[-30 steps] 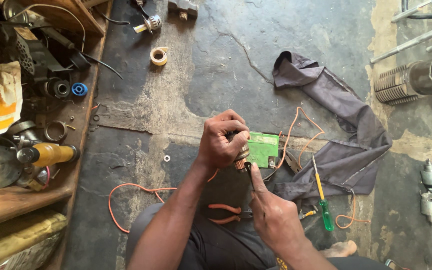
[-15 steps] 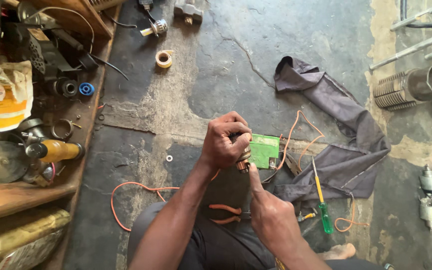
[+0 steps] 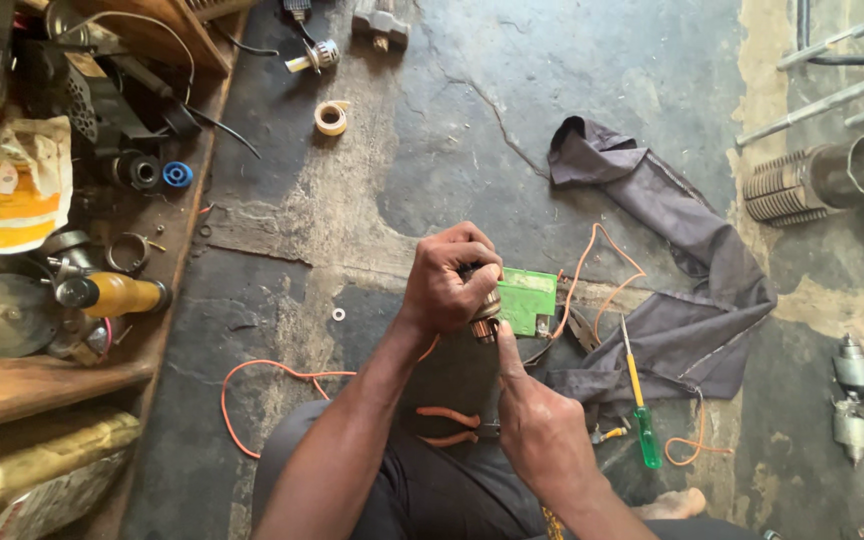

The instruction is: The person sits on the floor and uses a screwdriver to adjust the commutator of a small electric motor. They then wipe the motor with a cloth and use a metal file to smooth the commutator surface repeatedly.

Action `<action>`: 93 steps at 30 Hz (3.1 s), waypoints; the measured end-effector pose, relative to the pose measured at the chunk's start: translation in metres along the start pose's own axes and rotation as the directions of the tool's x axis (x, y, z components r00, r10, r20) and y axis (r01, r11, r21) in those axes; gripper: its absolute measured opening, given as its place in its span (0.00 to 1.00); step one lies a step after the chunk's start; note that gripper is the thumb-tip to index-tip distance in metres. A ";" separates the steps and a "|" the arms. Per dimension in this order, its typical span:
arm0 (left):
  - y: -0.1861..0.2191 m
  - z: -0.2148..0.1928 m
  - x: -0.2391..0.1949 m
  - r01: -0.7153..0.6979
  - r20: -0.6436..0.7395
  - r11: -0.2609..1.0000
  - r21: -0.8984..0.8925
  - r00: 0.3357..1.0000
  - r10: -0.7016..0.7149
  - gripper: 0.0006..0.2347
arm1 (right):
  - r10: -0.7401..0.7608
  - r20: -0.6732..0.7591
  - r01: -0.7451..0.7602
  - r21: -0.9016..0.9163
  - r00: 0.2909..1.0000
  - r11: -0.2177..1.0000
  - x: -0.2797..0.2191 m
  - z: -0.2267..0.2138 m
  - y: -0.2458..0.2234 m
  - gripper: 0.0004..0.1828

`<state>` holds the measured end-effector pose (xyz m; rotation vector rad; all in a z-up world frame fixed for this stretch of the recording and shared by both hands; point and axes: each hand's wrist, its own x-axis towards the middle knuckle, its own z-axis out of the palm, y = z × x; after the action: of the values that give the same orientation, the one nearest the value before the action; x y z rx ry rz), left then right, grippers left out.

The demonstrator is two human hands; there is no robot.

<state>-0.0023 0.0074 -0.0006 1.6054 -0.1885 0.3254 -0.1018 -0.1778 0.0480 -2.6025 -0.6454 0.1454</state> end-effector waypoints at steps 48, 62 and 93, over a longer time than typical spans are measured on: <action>0.001 0.002 -0.004 -0.019 -0.015 1.000 0.009 1.000 0.019 0.04 | -0.064 -0.047 0.065 0.029 0.997 0.997 -0.008 0.008 0.001 0.38; -0.001 0.001 0.002 -0.022 -0.018 0.999 0.032 1.000 0.023 0.04 | 0.062 -0.057 -0.060 0.041 0.996 0.997 -0.003 0.004 -0.002 0.38; 0.000 0.000 -0.002 0.011 -0.016 1.000 0.014 1.000 -0.011 0.04 | 0.098 -0.073 -0.082 0.193 0.992 0.978 -0.008 0.010 -0.008 0.36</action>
<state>-0.0038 0.0077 -0.0009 1.6168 -0.1657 0.3319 -0.1143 -0.1712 0.0422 -2.4405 -0.4605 0.1206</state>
